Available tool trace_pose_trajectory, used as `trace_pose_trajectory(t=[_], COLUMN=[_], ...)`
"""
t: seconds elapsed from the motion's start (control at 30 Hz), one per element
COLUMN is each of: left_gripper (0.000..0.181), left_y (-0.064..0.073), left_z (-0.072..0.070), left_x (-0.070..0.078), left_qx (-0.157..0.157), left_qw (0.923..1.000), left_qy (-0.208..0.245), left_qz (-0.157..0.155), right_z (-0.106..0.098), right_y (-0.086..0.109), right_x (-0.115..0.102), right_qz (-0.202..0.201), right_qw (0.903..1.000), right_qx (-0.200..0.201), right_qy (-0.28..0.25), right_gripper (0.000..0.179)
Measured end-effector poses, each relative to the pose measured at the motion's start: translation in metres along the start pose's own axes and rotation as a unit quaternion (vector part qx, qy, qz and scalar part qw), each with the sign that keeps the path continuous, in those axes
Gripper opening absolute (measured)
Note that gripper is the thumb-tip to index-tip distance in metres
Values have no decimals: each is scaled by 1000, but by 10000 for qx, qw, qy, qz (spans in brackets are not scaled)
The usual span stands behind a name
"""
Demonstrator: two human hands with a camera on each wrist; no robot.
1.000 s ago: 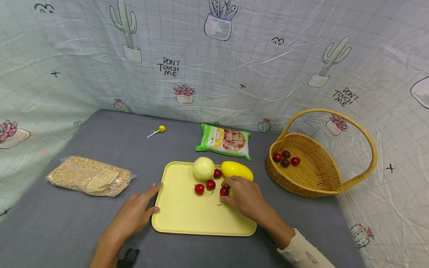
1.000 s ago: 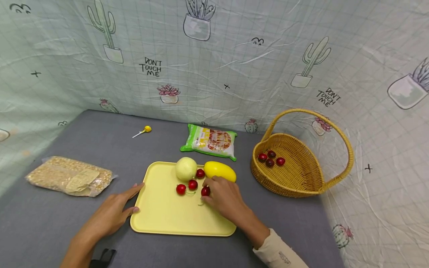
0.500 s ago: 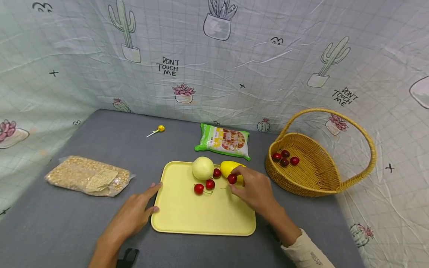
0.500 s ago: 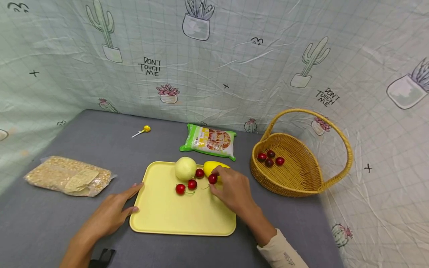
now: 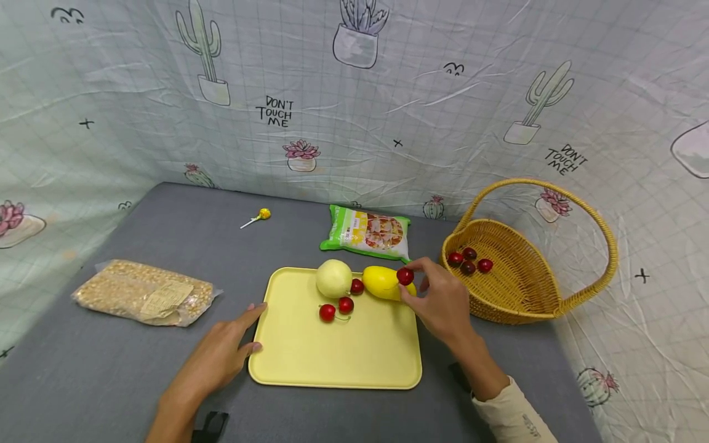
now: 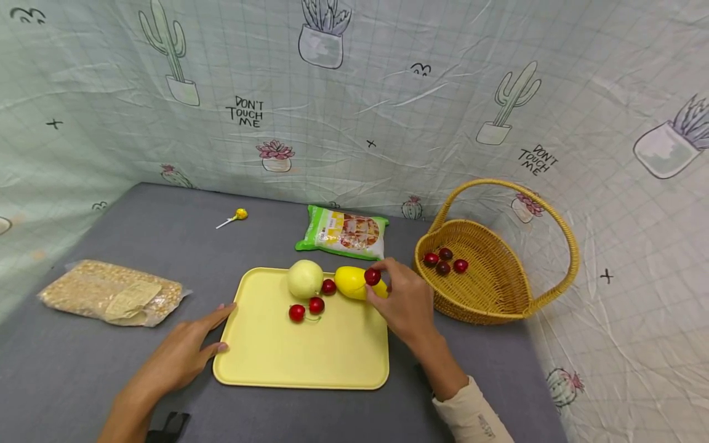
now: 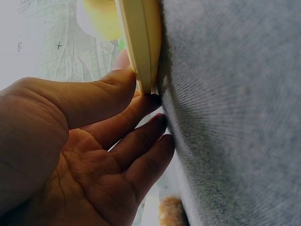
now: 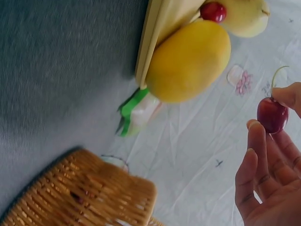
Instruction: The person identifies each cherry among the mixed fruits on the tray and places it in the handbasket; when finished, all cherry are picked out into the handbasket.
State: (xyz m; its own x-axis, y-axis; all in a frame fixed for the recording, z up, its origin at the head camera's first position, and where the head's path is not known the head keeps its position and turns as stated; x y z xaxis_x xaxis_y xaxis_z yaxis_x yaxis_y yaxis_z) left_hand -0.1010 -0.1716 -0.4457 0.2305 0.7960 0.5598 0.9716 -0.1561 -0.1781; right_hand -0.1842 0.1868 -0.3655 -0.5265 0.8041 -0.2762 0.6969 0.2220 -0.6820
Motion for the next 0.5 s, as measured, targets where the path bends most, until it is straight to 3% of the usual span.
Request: trace_pose_trajectory(t=[0.5], left_gripper=[73], left_y=[0], left_z=[0], left_x=[1], left_qx=[5], left_qw=[10000], left_qy=[22], left_qz=[9], right_z=[-24], right_y=[-8], right_x=[34], right_qz=[282], right_qw=[9964], right_qx=[793], right_qy=[-116], right_gripper=[39])
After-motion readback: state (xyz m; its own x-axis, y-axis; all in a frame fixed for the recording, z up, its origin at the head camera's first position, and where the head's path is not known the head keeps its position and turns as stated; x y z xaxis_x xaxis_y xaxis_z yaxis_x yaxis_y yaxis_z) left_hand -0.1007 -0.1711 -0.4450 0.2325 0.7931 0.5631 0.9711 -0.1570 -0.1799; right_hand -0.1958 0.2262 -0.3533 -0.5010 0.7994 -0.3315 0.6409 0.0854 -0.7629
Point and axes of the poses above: each hand's wrist, its own y-axis away from the middle knuckle, its own z-axis out of the palm, x = y × z, the point moved 7 cm from there along -y, towards the middle knuckle, and after that the axes turned 6 degrees about x, right-handed, at the moved point
